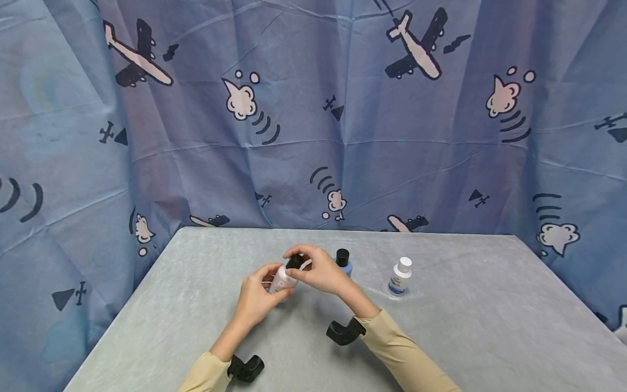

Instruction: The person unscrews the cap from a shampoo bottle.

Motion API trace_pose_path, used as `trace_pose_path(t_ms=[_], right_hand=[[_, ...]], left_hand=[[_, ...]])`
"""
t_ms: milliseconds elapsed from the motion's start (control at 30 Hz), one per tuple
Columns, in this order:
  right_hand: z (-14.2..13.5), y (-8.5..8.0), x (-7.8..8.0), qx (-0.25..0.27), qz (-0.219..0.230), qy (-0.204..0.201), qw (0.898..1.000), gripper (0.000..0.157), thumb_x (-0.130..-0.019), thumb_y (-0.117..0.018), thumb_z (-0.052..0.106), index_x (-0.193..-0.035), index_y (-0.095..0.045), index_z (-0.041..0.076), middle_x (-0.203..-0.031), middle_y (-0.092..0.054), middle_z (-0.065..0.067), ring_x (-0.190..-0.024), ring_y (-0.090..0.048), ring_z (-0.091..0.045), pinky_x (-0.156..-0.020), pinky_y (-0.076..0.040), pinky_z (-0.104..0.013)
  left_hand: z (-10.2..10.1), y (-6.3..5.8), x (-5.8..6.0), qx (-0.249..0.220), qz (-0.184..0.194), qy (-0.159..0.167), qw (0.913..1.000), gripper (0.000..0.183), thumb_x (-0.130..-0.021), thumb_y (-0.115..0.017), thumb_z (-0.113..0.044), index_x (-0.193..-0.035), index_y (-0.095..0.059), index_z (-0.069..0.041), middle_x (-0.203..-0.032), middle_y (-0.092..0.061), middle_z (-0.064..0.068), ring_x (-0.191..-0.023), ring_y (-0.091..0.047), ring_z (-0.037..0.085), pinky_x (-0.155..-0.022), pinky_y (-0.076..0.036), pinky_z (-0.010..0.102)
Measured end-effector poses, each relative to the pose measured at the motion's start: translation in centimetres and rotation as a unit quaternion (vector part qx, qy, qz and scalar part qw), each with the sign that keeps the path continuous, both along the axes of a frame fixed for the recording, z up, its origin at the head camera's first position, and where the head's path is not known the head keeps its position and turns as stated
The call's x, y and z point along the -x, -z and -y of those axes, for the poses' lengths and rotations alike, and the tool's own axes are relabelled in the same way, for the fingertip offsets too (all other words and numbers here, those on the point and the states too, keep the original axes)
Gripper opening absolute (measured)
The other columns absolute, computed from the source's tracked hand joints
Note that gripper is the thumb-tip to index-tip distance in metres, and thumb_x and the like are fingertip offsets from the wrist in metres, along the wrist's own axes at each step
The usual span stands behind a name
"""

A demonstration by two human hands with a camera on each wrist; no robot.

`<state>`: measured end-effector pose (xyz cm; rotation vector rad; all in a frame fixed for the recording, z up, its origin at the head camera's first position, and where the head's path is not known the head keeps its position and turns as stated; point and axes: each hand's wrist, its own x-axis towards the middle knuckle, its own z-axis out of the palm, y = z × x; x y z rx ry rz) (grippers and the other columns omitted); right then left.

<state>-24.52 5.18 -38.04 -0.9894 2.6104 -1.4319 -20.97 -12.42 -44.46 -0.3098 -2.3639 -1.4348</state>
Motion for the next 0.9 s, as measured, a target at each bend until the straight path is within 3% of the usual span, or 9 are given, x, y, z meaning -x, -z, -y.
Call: trace_pose_path(t_ms=[100, 367, 667, 800, 900], right_hand=[[0.03, -0.01, 0.00, 0.008, -0.005, 0.002, 1.000, 0.026, -0.085, -0.071, 0.013, -0.110, -0.067, 0.008, -0.107, -0.067, -0.010, -0.090, -0.062, -0.017, -0.082, -0.054, -0.041], [-0.13, 0.01, 0.18, 0.012, -0.005, 0.004, 1.000, 0.022, -0.085, -0.069, 0.006, -0.107, -0.068, 0.007, -0.107, -0.067, -0.012, -0.092, -0.063, -0.018, -0.077, -0.052, -0.024], [-0.30, 0.04, 0.19, 0.017, -0.008, -0.019, 1.000, 0.043, -0.081, -0.070, -0.001, -0.122, -0.059, 0.003, -0.121, -0.064, -0.015, -0.113, -0.061, -0.031, -0.092, -0.052, -0.041], [-0.13, 0.02, 0.02, 0.016, 0.003, 0.004, 1.000, 0.043, -0.084, -0.072, 0.010, -0.124, -0.058, 0.007, -0.122, -0.063, -0.013, -0.110, -0.062, -0.028, -0.093, -0.051, -0.041], [0.03, 0.01, -0.14, 0.007, 0.025, 0.052, 0.998, 0.037, -0.088, -0.069, 0.022, -0.122, -0.060, 0.011, -0.120, -0.064, -0.010, -0.103, -0.063, -0.025, -0.085, -0.053, -0.036]], left_hand=[[-0.08, 0.07, 0.07, -0.002, 0.002, 0.007, 1.0000, 0.051, -0.071, -0.084, -0.020, -0.117, -0.066, -0.008, -0.102, -0.071, 0.009, -0.092, -0.068, 0.020, -0.078, -0.056, 0.033], [-0.28, 0.01, 0.13, -0.001, 0.006, 0.015, 0.9999, 0.051, -0.071, -0.084, -0.020, -0.117, -0.065, -0.007, -0.101, -0.071, 0.009, -0.092, -0.068, 0.021, -0.078, -0.056, 0.034], [-0.17, -0.21, 0.27, 0.019, -0.002, 0.011, 0.9998, 0.050, -0.069, -0.085, -0.019, -0.113, -0.066, -0.008, -0.097, -0.072, 0.007, -0.089, -0.067, 0.018, -0.076, -0.055, 0.028], [-0.12, -0.42, 0.26, 0.035, -0.009, -0.006, 0.9993, 0.050, -0.067, -0.085, -0.019, -0.113, -0.067, -0.009, -0.094, -0.072, 0.006, -0.086, -0.067, 0.017, -0.073, -0.053, 0.026], [-0.15, -0.60, 0.23, 0.057, -0.027, -0.038, 0.9973, 0.050, -0.066, -0.086, -0.019, -0.111, -0.067, -0.010, -0.093, -0.071, 0.006, -0.084, -0.065, 0.017, -0.070, -0.050, 0.027]])
